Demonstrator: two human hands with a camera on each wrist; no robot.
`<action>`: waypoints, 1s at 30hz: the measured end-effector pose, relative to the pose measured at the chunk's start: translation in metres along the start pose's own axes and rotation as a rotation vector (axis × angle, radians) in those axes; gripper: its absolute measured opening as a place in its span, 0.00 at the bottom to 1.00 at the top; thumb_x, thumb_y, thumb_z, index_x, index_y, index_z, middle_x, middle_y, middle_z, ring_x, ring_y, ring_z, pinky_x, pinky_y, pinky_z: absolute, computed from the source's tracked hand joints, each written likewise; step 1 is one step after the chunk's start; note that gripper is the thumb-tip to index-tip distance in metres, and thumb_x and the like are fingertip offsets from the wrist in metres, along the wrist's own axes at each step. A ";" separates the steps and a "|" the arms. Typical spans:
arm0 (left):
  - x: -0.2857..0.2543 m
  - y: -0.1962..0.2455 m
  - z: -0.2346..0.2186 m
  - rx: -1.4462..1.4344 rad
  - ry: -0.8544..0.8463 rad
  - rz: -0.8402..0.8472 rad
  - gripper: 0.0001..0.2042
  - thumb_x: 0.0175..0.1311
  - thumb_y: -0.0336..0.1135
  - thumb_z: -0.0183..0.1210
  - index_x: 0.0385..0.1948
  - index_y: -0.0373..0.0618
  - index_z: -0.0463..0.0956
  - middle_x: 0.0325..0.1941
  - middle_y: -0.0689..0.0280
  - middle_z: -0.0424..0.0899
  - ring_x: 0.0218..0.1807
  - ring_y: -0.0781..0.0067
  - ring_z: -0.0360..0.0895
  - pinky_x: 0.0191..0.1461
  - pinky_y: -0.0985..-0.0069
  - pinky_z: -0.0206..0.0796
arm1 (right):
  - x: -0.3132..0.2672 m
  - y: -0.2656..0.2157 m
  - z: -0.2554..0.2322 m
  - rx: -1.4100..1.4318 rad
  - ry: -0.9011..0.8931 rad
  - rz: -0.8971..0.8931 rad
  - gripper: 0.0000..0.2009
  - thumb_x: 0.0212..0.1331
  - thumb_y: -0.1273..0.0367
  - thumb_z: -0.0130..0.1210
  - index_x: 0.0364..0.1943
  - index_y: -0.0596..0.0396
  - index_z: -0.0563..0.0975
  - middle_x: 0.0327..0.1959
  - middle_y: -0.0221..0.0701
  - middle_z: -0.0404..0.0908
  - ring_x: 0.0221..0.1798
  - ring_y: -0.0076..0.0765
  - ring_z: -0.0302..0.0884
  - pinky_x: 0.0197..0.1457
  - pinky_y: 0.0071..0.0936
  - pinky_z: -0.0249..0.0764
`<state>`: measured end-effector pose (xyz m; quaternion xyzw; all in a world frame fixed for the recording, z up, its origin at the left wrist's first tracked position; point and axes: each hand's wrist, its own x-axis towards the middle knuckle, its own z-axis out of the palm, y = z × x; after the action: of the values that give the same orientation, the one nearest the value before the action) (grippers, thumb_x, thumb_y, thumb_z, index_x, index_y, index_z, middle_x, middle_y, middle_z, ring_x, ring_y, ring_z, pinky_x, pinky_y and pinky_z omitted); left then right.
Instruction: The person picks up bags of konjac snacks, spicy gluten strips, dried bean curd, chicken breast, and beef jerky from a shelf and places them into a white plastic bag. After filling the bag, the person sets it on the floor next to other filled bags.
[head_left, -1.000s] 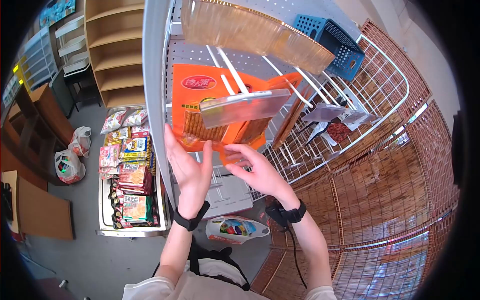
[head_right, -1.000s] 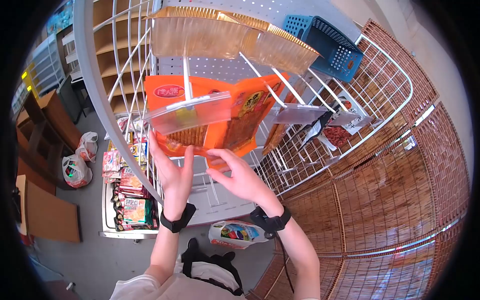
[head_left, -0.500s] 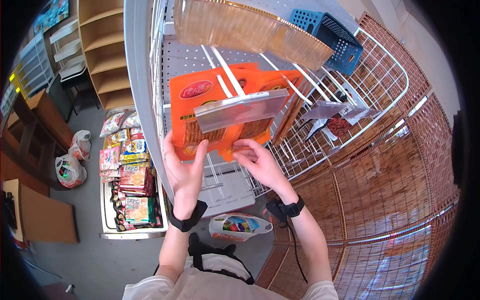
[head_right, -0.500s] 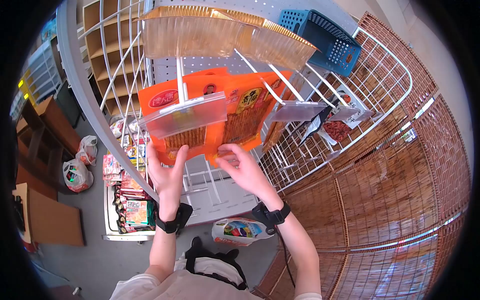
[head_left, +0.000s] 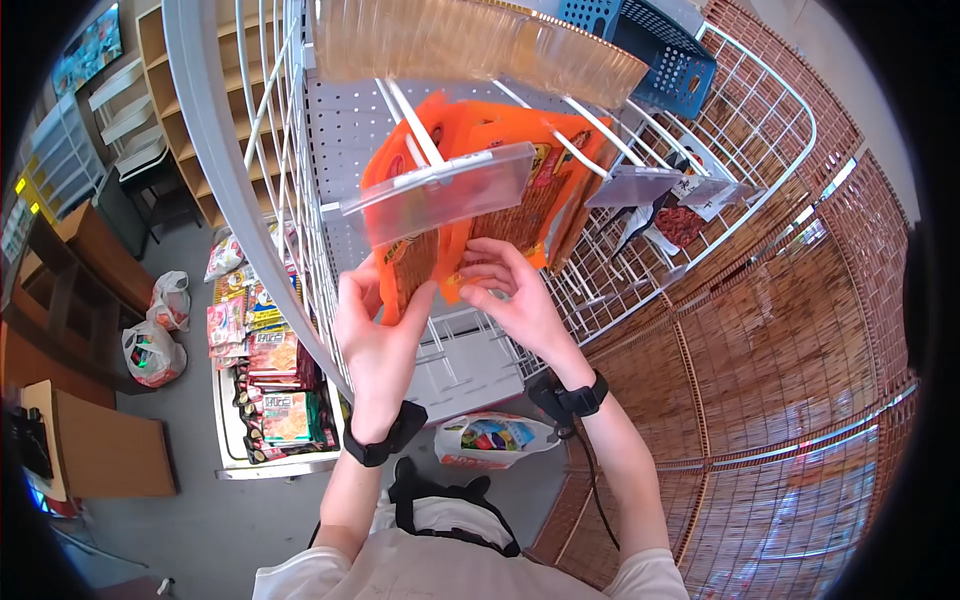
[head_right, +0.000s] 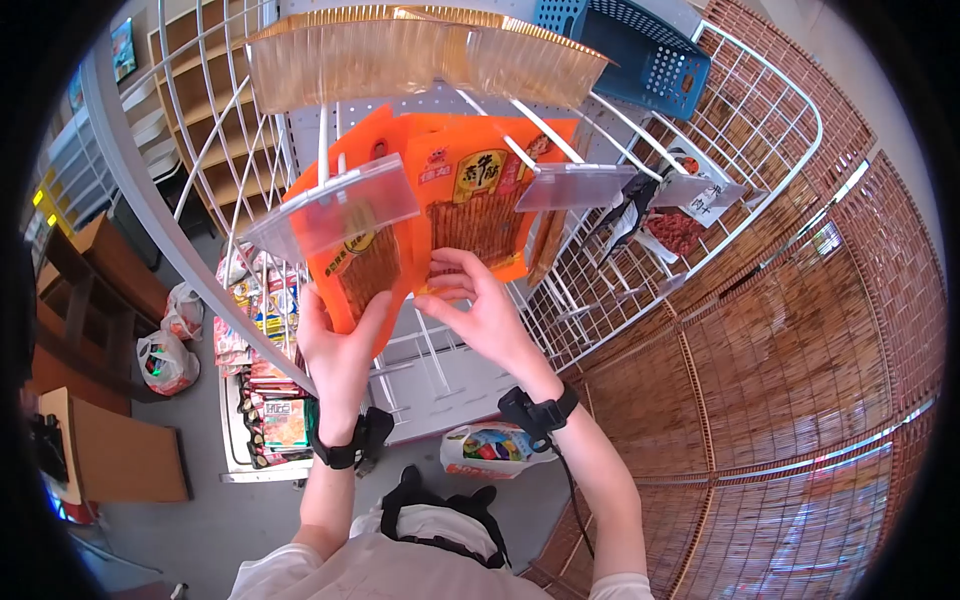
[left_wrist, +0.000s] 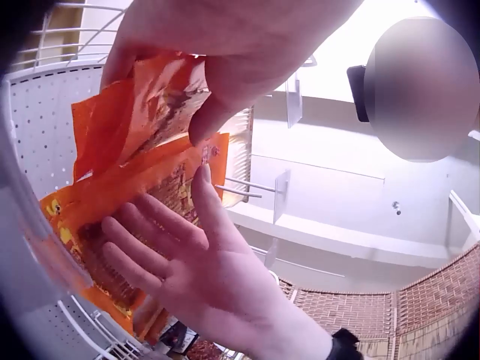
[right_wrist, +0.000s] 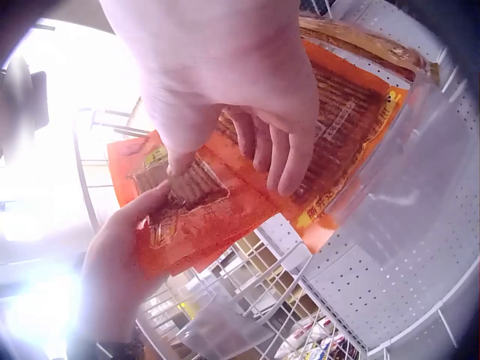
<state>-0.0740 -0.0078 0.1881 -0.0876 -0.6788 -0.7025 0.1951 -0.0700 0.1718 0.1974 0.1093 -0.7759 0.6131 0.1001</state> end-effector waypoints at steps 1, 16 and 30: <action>0.002 0.007 0.004 -0.077 0.018 0.002 0.19 0.52 0.25 0.67 0.45 0.37 0.71 0.46 0.60 0.80 0.44 0.74 0.79 0.48 0.77 0.71 | 0.000 0.000 0.001 -0.001 -0.013 0.003 0.29 0.54 0.66 0.65 0.58 0.61 0.65 0.53 0.37 0.75 0.54 0.30 0.74 0.55 0.27 0.73; -0.029 0.042 -0.007 0.165 -0.110 0.015 0.13 0.57 0.27 0.60 0.43 0.34 0.74 0.36 0.56 0.84 0.38 0.69 0.83 0.44 0.74 0.72 | -0.002 0.011 0.006 0.148 0.010 -0.037 0.32 0.66 0.54 0.50 0.66 0.62 0.58 0.62 0.42 0.67 0.64 0.37 0.66 0.64 0.31 0.64; -0.085 0.058 -0.036 0.180 -0.204 0.061 0.14 0.50 0.27 0.66 0.39 0.32 0.77 0.31 0.58 0.85 0.34 0.68 0.83 0.40 0.76 0.73 | -0.016 -0.013 -0.017 0.074 0.014 -0.151 0.38 0.68 0.42 0.32 0.66 0.65 0.58 0.64 0.44 0.65 0.67 0.39 0.62 0.68 0.33 0.58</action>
<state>0.0310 -0.0305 0.2062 -0.1614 -0.7524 -0.6199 0.1532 -0.0501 0.1858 0.2091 0.1668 -0.7416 0.6327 0.1476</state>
